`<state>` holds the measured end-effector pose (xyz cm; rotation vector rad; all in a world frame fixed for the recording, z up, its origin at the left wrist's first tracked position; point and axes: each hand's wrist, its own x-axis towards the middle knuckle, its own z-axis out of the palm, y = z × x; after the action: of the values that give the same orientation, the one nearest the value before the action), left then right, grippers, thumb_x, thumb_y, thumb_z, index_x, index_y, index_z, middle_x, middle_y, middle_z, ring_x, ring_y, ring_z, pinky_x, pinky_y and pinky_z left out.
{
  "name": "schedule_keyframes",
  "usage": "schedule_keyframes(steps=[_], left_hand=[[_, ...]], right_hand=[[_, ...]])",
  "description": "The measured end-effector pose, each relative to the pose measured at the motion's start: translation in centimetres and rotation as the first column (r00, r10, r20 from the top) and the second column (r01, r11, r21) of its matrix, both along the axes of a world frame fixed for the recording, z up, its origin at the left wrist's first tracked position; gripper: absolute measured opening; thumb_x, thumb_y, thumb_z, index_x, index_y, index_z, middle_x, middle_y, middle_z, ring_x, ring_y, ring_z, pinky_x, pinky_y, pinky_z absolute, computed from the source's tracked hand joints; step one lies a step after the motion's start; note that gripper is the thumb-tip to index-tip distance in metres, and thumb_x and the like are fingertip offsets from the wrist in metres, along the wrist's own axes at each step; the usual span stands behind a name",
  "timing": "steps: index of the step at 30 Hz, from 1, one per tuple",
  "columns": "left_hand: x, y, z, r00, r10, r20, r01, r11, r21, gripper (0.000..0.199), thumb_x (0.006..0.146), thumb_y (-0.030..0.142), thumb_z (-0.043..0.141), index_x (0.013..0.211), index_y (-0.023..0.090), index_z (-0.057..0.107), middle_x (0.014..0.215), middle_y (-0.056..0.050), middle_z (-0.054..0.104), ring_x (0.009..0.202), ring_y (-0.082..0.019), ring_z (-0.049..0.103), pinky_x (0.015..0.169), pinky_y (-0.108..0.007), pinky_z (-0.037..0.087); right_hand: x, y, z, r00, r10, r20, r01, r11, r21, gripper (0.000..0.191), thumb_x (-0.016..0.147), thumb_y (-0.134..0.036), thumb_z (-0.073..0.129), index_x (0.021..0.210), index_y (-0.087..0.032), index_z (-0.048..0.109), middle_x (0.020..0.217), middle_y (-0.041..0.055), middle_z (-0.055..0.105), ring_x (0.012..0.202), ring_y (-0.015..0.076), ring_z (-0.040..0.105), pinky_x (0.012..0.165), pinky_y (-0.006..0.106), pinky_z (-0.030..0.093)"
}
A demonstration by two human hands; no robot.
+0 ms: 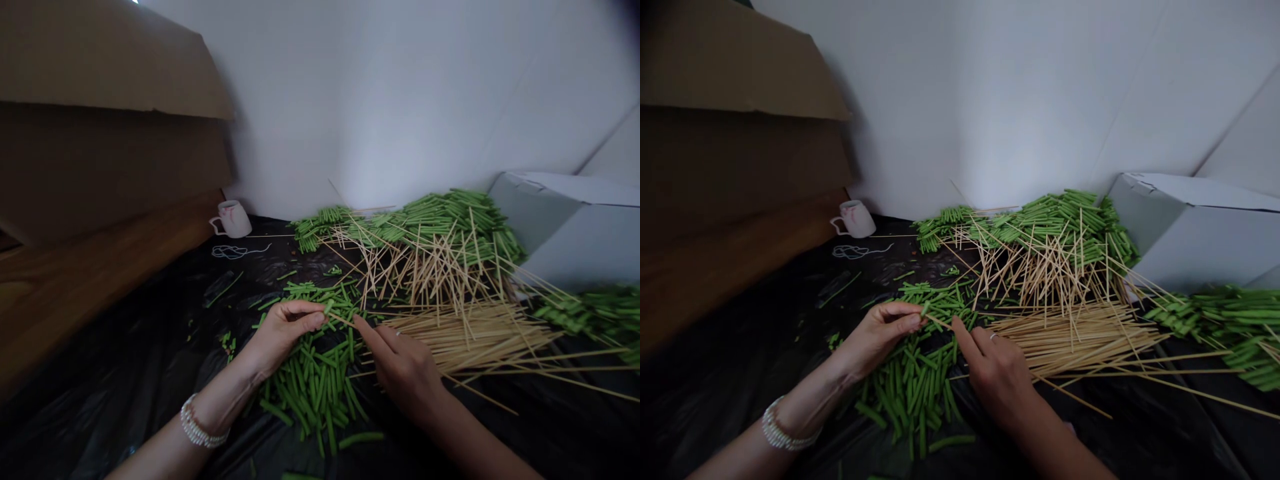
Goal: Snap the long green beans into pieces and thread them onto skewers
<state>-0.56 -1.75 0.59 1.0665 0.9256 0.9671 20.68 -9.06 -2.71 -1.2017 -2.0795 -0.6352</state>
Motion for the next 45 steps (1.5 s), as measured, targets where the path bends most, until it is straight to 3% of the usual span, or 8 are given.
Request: schedule_keyframes(steps=[7, 13, 31, 37, 42, 45], left_hand=[[0.1, -0.1, 0.4, 0.999, 0.011, 0.045, -0.009, 0.999, -0.032, 0.027, 0.052, 0.031, 0.092, 0.071, 0.017, 0.078, 0.068, -0.003, 0.074, 0.061, -0.01, 0.062, 0.062, -0.021, 0.048], [0.2, -0.3, 0.2, 0.999, 0.006, -0.036, -0.005, 0.999, 0.043, 0.026, 0.057, 0.033, 0.089, 0.074, 0.016, 0.078, 0.068, -0.004, 0.073, 0.061, -0.012, 0.061, 0.064, -0.025, 0.048], [0.2, -0.6, 0.3, 0.995, -0.05, -0.081, 0.054, 0.997, 0.047, 0.02, 0.06, 0.031, 0.087, 0.072, 0.018, 0.078, 0.07, -0.002, 0.074, 0.066, -0.012, 0.063, 0.069, -0.023, 0.049], [1.3, -1.7, 0.3, 0.961, -0.214, -0.174, 0.233, 0.968, 0.096, 0.017, 0.063, 0.029, 0.084, 0.072, 0.017, 0.078, 0.07, -0.003, 0.074, 0.063, -0.014, 0.064, 0.065, -0.025, 0.05], [0.8, -0.9, -0.1, 0.959, -0.181, -0.219, 0.223, 0.957, 0.187, 0.016, 0.071, 0.031, 0.079, 0.081, 0.018, 0.079, 0.084, -0.005, 0.077, 0.077, -0.017, 0.068, 0.075, -0.027, 0.052], [0.1, 0.0, -0.2, 0.943, -0.083, -0.322, 0.182, 0.939, 0.291, 0.018, 0.079, 0.033, 0.073, 0.087, 0.018, 0.078, 0.087, -0.006, 0.077, 0.08, -0.018, 0.068, 0.077, -0.029, 0.051]], right_hand=[[0.0, -0.2, -0.2, 0.999, 0.017, -0.049, -0.018, 0.999, -0.028, 0.037, 0.089, -0.001, 0.039, 0.116, -0.01, 0.062, 0.071, 0.0021, 0.064, 0.056, 0.0138, 0.056, 0.053, 0.029, 0.037], [-0.2, -0.3, -0.2, 0.998, 0.024, -0.053, -0.024, 1.0, -0.004, 0.04, 0.086, 0.001, 0.037, 0.116, -0.01, 0.059, 0.074, 0.0034, 0.066, 0.057, 0.0129, 0.057, 0.052, 0.028, 0.038], [-0.3, -0.5, -0.2, 0.997, 0.036, -0.067, -0.038, 0.999, -0.03, 0.036, 0.086, 0.0, 0.039, 0.114, -0.01, 0.059, 0.074, 0.0033, 0.065, 0.058, 0.0136, 0.056, 0.054, 0.029, 0.038], [-1.6, -0.9, 0.8, 0.998, 0.06, -0.01, -0.06, 0.998, -0.033, 0.033, 0.09, -0.001, 0.035, 0.108, -0.011, 0.061, 0.064, 0.0006, 0.057, 0.053, 0.0147, 0.049, 0.052, 0.031, 0.032], [-0.9, -0.5, 0.5, 1.0, 0.01, 0.003, -0.01, 0.999, -0.053, 0.035, 0.093, -0.003, 0.035, 0.115, -0.011, 0.061, 0.069, 0.0006, 0.06, 0.054, 0.0143, 0.051, 0.055, 0.03, 0.032], [0.4, 0.0, 0.3, 0.998, -0.056, 0.006, 0.056, 0.997, -0.044, 0.036, 0.092, -0.004, 0.037, 0.116, -0.011, 0.062, 0.069, 0.0011, 0.061, 0.055, 0.0144, 0.051, 0.056, 0.03, 0.032]])
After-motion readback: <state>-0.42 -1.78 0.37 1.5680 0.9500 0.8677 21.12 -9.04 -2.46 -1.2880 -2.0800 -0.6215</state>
